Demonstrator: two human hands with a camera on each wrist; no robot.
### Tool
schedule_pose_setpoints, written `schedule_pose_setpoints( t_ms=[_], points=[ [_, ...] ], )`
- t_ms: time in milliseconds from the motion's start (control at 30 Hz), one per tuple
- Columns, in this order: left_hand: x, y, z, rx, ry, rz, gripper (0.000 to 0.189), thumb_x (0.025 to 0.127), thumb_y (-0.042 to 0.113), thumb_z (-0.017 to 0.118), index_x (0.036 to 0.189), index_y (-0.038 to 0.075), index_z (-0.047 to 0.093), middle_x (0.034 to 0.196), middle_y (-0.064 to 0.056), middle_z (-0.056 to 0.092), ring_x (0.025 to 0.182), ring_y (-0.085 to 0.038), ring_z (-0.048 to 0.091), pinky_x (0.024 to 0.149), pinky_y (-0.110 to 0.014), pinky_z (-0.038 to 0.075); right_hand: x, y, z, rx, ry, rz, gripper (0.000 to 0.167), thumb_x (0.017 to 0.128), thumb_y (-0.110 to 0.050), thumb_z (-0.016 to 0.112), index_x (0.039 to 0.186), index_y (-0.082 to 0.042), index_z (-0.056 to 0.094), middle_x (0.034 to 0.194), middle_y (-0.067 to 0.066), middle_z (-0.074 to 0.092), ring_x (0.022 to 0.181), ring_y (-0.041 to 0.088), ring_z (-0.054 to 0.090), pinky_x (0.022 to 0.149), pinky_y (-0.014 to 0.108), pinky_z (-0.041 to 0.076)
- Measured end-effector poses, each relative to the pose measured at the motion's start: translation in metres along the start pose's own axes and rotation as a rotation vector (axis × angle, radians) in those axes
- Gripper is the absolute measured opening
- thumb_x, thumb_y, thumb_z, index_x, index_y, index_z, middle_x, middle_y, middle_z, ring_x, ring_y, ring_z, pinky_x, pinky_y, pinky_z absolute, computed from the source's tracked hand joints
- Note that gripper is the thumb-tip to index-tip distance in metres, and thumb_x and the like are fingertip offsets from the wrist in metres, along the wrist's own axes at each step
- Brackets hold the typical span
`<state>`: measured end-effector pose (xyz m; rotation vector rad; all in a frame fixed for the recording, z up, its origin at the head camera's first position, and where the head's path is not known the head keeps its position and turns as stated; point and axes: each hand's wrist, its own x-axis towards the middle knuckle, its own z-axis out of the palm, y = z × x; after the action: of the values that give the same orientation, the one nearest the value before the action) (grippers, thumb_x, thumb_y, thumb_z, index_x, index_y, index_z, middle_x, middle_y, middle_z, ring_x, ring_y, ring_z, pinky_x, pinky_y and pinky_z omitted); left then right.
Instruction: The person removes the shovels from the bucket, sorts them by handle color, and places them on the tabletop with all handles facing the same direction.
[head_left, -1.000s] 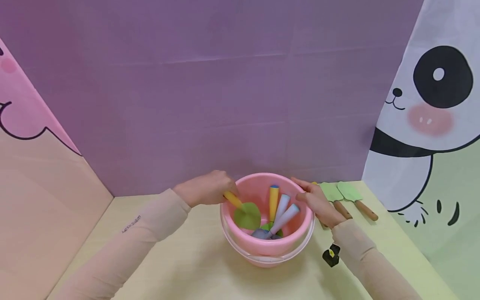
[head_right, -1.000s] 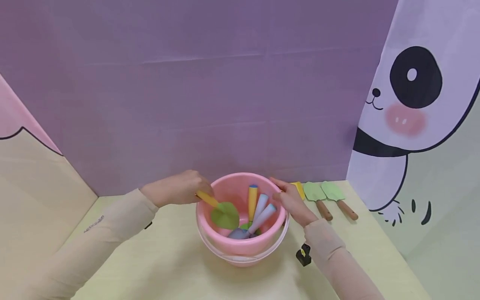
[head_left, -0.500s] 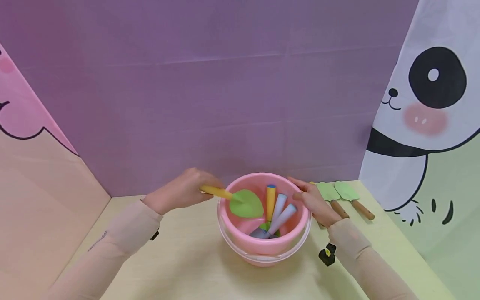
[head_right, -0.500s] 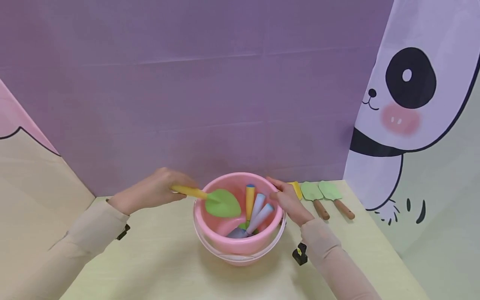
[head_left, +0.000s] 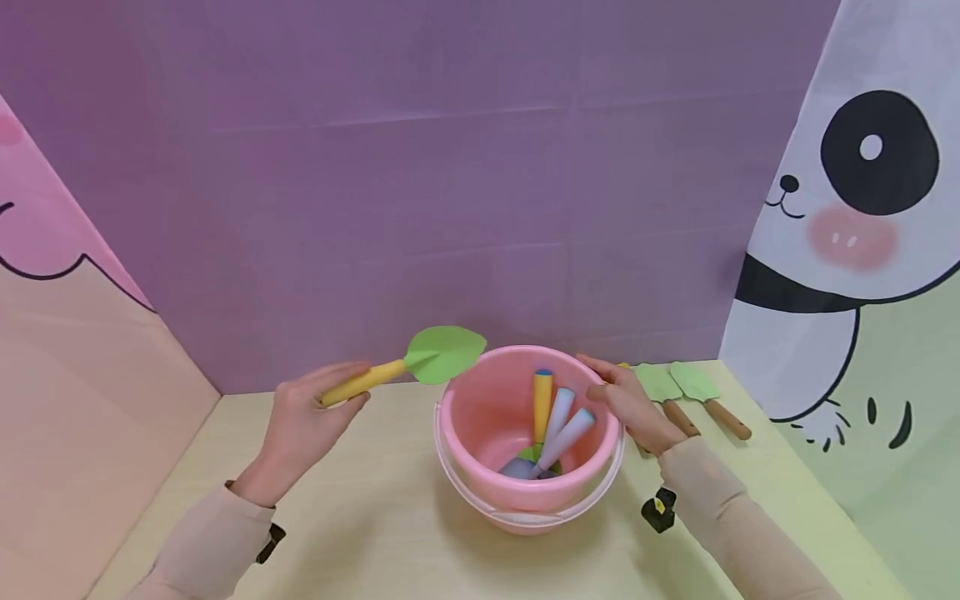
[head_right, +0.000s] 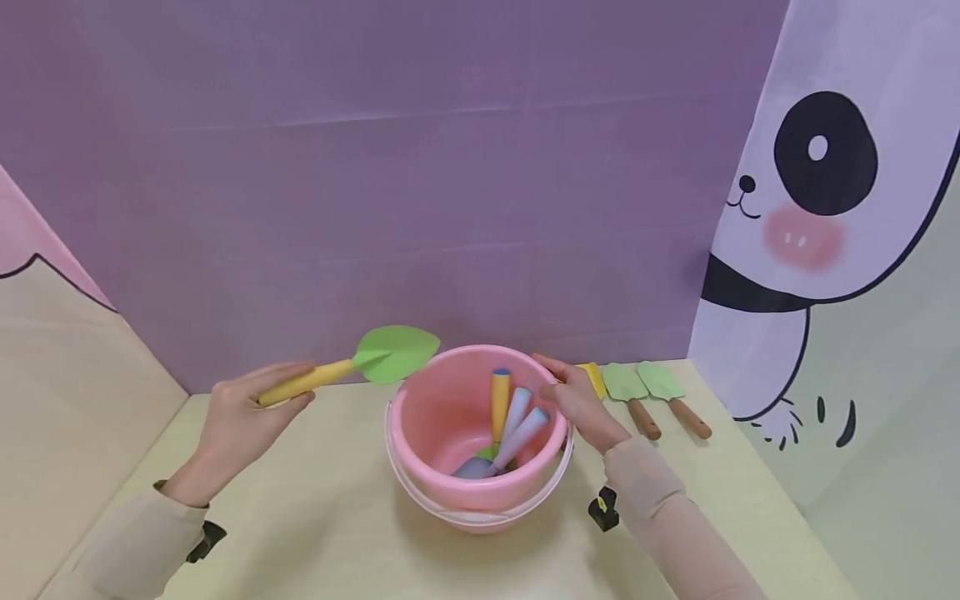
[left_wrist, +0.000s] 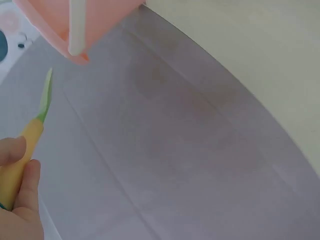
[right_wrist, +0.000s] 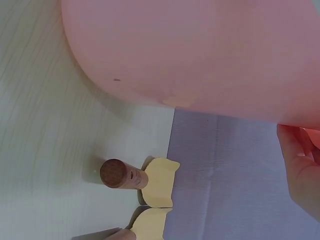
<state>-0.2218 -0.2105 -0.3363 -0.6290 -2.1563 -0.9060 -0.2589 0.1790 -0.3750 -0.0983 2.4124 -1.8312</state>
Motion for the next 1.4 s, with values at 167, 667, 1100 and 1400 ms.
schedule_pose_setpoints(
  t_ms=[167,667,1100,1400],
  points=[
    [-0.018,-0.021,-0.013,0.011,0.142,-0.006,0.041,0.060,-0.012,0.074,0.099,0.002,0.071,0.095,-0.014,0.070,0.094,0.020,0.050,0.075,0.000,0.040,-0.001,-0.001,0.000,0.015,0.001,0.003,0.059,0.084,-0.001,0.043,0.142,-0.010,0.034,0.143,0.014,0.037,0.122,0.032,0.046,0.091,0.034,0.048],
    [-0.064,-0.088,-0.040,0.084,0.405,-0.345,0.035,0.065,-0.011,0.072,0.097,0.002,0.072,0.089,0.035,0.058,0.077,0.022,0.050,0.065,0.001,0.037,-0.003,-0.002,-0.002,0.014,-0.001,-0.005,0.060,0.083,-0.002,0.043,0.142,-0.009,0.034,0.143,0.014,0.038,0.123,0.032,0.046,0.093,0.035,0.046],
    [-0.090,-0.137,-0.049,0.169,0.325,-0.804,0.035,0.077,0.009,0.069,0.112,0.005,0.066,0.110,-0.019,0.062,0.055,0.021,0.042,0.046,-0.006,0.039,-0.001,0.002,-0.003,0.027,-0.012,-0.020,0.061,0.082,0.000,0.043,0.142,-0.008,0.034,0.142,0.015,0.039,0.121,0.031,0.048,0.091,0.032,0.048],
    [-0.101,-0.168,-0.040,0.232,0.288,-0.870,0.035,0.078,0.012,0.068,0.112,0.003,0.065,0.109,-0.023,0.061,0.055,0.024,0.031,0.053,-0.005,0.032,0.000,0.003,0.000,0.039,-0.005,-0.024,0.061,0.082,0.001,0.044,0.142,-0.007,0.034,0.142,0.014,0.039,0.119,0.030,0.049,0.088,0.030,0.049]
  ],
)
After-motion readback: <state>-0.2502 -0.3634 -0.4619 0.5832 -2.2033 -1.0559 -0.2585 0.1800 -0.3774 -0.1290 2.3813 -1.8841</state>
